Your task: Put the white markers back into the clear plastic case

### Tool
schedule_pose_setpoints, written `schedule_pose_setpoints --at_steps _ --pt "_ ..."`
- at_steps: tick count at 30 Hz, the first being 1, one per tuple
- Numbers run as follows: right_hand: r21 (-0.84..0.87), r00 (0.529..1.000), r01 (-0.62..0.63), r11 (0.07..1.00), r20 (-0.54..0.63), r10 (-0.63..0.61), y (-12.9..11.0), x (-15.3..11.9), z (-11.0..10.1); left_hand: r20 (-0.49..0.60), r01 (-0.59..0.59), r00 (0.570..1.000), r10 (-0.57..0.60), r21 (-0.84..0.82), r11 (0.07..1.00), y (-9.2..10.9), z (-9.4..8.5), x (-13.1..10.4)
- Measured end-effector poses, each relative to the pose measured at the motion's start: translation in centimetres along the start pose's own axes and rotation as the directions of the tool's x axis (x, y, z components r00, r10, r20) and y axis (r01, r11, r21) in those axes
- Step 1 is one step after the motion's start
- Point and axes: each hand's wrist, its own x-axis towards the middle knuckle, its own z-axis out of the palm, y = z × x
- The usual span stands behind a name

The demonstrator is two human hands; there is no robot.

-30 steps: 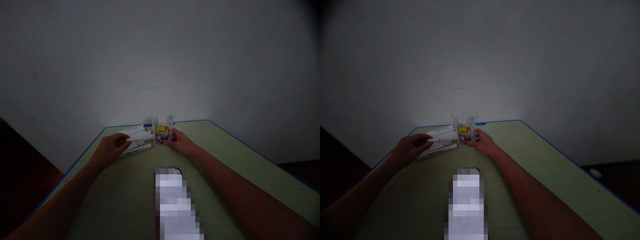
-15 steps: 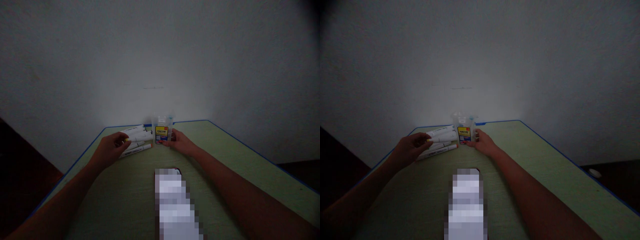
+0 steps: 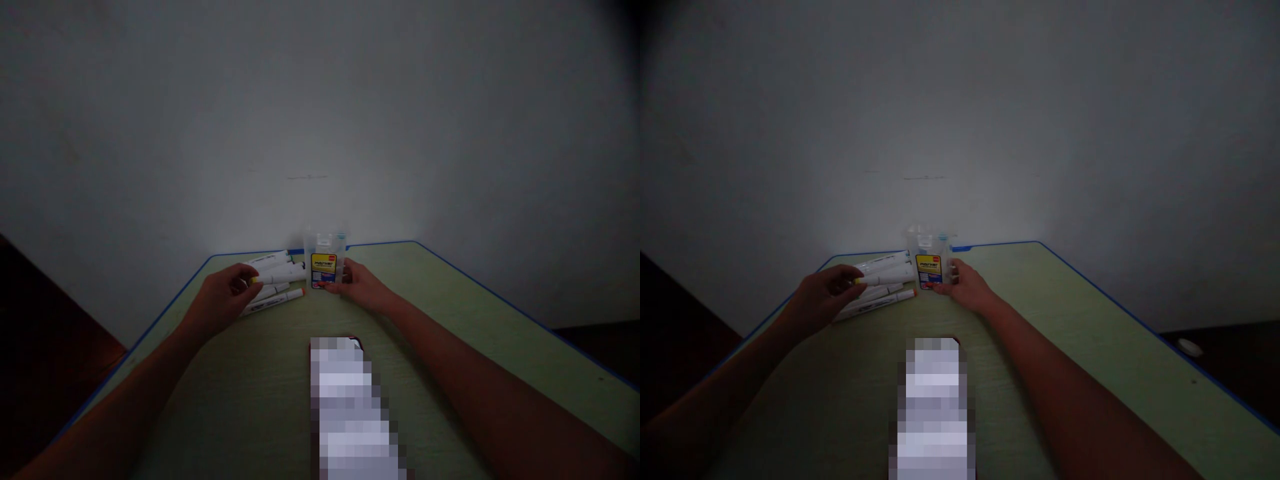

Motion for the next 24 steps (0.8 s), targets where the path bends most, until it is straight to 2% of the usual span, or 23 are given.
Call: schedule_pose_setpoints --at_steps 7,24 --pt "-0.01 1.0 0.006 1.0 -0.004 -0.006 0.16 0.02 -0.06 0.0 -0.006 1.0 0.006 -0.02 1.0 -0.45 0.27 0.18" --pt "0.001 1.0 0.006 1.0 0.009 -0.006 -0.14 -0.12 -0.01 0.004 -0.009 1.0 0.009 0.029 1.0 0.2 0.0 -0.03"
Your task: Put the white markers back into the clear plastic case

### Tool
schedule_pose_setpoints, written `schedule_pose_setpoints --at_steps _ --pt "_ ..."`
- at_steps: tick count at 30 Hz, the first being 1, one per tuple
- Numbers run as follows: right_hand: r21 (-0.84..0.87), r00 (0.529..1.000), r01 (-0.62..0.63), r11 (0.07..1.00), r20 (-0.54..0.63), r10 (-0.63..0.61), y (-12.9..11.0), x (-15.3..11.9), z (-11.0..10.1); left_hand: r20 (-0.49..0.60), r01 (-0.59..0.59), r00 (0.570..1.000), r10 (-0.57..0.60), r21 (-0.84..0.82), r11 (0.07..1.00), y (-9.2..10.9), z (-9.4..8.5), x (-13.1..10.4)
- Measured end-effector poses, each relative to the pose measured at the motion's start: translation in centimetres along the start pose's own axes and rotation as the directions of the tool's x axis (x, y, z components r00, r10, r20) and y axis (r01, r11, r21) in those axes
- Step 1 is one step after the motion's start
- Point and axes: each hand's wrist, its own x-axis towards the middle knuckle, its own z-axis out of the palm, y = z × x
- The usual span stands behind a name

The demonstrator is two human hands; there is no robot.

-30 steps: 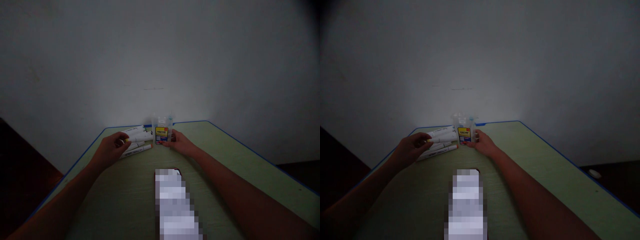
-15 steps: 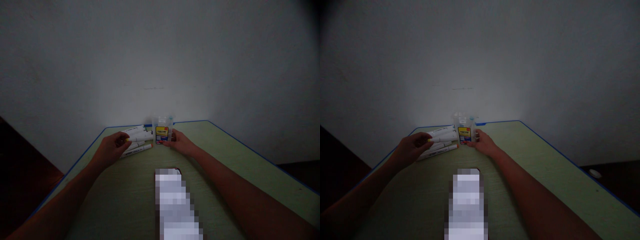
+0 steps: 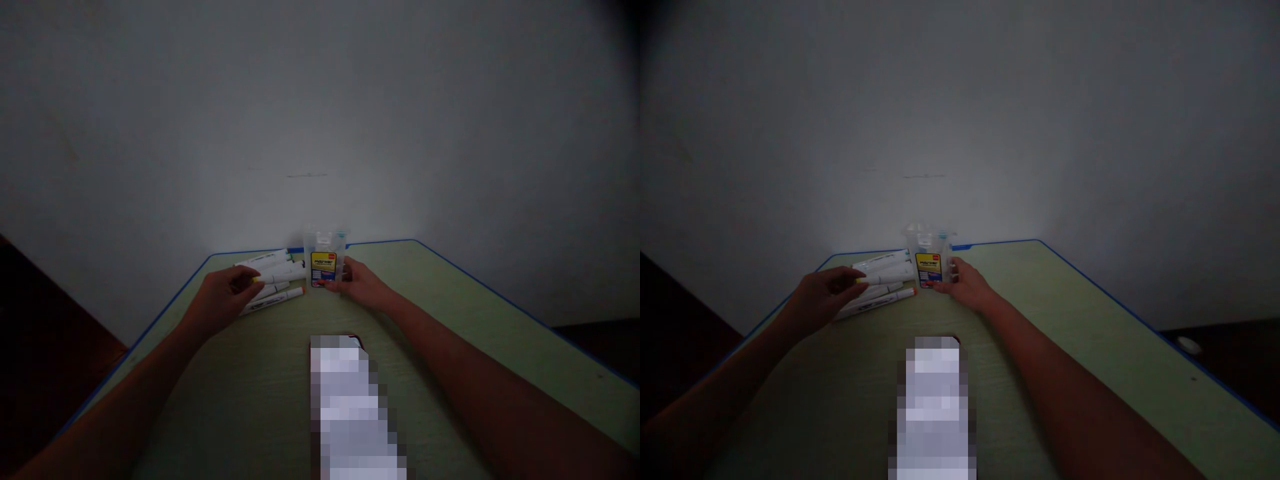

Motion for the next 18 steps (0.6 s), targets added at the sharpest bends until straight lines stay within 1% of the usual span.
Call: schedule_pose_setpoints --at_steps 5,11,18 --pt "0.007 1.0 0.006 1.0 -0.003 -0.006 0.11 0.06 -0.02 0.011 0.03 0.999 -0.03 -0.01 0.999 0.11 0.0 -0.05" --pt "-0.017 1.0 0.007 1.0 -0.003 -0.007 -0.04 0.03 -0.01 0.017 0.03 0.999 -0.029 -0.029 0.999 0.37 -0.25 -0.12" --pt "-0.004 1.0 -0.005 1.0 -0.01 0.005 -0.02 0.03 0.05 0.001 0.029 1.0 -0.029 -0.028 0.999 0.27 -0.19 -0.07"
